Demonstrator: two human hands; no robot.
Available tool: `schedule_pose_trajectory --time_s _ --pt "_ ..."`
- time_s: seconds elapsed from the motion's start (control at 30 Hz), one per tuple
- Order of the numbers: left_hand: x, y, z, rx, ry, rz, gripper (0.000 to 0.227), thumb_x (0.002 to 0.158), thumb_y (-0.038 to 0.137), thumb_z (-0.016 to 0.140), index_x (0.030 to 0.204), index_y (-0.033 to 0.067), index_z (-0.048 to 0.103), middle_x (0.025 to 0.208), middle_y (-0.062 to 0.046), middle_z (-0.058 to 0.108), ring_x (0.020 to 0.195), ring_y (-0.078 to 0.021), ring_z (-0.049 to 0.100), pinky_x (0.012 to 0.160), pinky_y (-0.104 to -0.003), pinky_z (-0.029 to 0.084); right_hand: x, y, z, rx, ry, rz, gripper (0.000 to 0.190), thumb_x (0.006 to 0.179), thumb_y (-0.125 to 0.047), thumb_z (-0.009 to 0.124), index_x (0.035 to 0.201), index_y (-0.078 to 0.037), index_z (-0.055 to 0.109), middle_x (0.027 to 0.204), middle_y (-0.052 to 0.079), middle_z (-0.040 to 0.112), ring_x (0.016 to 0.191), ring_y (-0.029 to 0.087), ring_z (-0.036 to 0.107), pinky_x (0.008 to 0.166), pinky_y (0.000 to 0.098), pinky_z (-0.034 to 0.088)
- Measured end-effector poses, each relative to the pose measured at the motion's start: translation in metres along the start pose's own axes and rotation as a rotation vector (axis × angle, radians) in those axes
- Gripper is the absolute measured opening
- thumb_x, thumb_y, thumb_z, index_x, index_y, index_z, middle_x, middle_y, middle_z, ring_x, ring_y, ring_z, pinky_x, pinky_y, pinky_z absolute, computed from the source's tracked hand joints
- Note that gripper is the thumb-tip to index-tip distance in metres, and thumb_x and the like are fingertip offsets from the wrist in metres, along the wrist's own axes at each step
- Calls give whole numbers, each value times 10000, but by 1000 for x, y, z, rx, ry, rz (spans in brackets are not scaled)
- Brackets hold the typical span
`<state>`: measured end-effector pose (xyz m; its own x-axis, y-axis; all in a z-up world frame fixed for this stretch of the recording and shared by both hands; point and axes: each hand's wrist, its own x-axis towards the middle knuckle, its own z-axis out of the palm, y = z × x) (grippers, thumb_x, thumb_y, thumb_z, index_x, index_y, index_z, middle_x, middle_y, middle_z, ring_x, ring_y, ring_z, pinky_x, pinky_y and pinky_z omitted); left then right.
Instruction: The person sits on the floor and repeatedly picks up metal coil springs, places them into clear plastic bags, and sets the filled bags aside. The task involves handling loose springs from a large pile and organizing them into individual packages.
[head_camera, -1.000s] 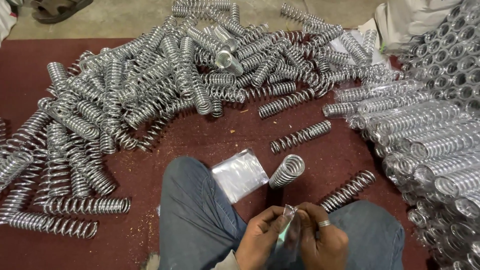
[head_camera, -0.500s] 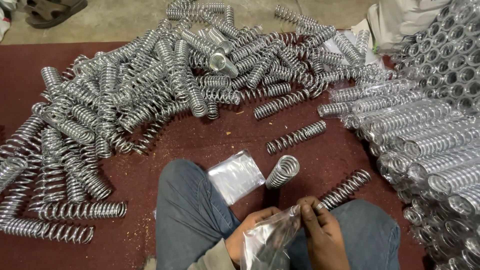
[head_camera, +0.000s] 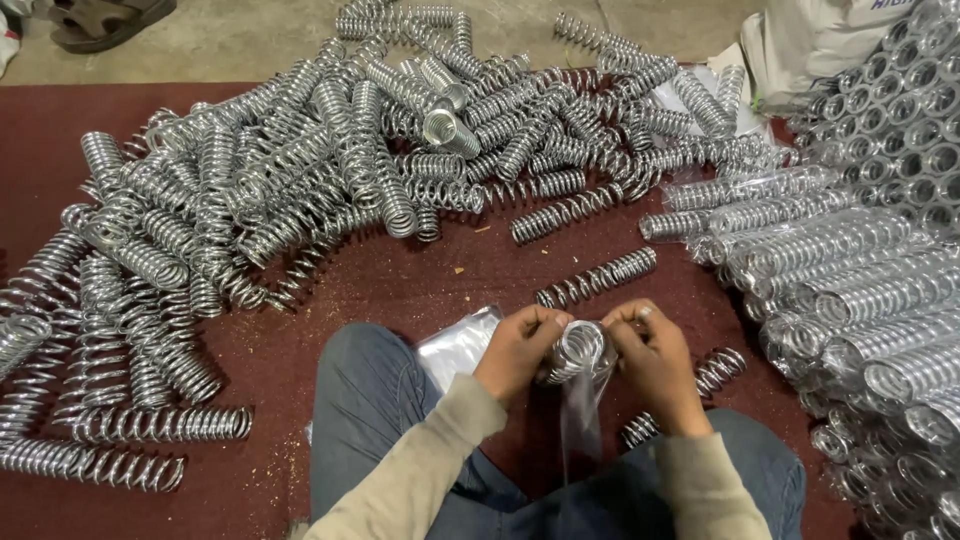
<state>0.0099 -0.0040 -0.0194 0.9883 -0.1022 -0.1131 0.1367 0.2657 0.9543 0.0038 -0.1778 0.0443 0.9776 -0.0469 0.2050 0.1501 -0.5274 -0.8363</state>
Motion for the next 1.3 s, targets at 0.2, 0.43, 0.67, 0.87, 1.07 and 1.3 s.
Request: schedule_pose_trajectory --time_s 0.2,0.43,0.67,0.87,1.07,1.3 --pt "28 -87 1 597 470 -602 337 1006 337 499 1012 200 807 1024 -72 794 1075 -239 738 898 -280 561 -8 77 42 225 -315 393 314 889 -170 649 1064 70 749 942 272 710 915 340 632 839 489 508" --pt "42 -164 -43 750 147 -434 401 1012 481 532 1001 113 690 1087 -134 752 1113 -328 711 919 -460 577 -17 163 87 -69 -322 456 435 899 -299 634 1228 -42 755 1208 211 737 1171 404 665 1003 553 498" --pt "-29 -88 -12 598 -85 378 754 747 -110 503 1480 47 431 1478 -211 515 1400 -370 483 1217 -426 327 -71 119 76 -109 -81 233 420 860 -85 597 1280 -77 611 1296 175 690 1218 376 632 1045 463 448" --pt "13 -112 -24 848 -206 -58 538 796 301 727 1287 161 556 1256 -157 683 1150 -403 649 928 -454 492 -66 161 99 -184 -269 243 511 701 -52 537 1206 -50 608 1189 235 704 1163 475 619 995 516 456" --pt "-93 17 7 895 -270 -70 696 968 647 277 1436 140 374 1043 -236 705 916 -496 684 845 -621 468 -129 44 36 -240 -375 29 1079 776 -133 709 1630 -4 62 1355 238 608 1218 346 631 1032 420 478" --pt "-119 9 13 771 109 811 672 958 368 779 1471 60 473 909 -46 574 805 -238 574 878 -418 408 -82 -61 -23 -213 -22 -431 155 915 -77 674 1056 -84 738 958 31 785 844 199 747 776 336 574"
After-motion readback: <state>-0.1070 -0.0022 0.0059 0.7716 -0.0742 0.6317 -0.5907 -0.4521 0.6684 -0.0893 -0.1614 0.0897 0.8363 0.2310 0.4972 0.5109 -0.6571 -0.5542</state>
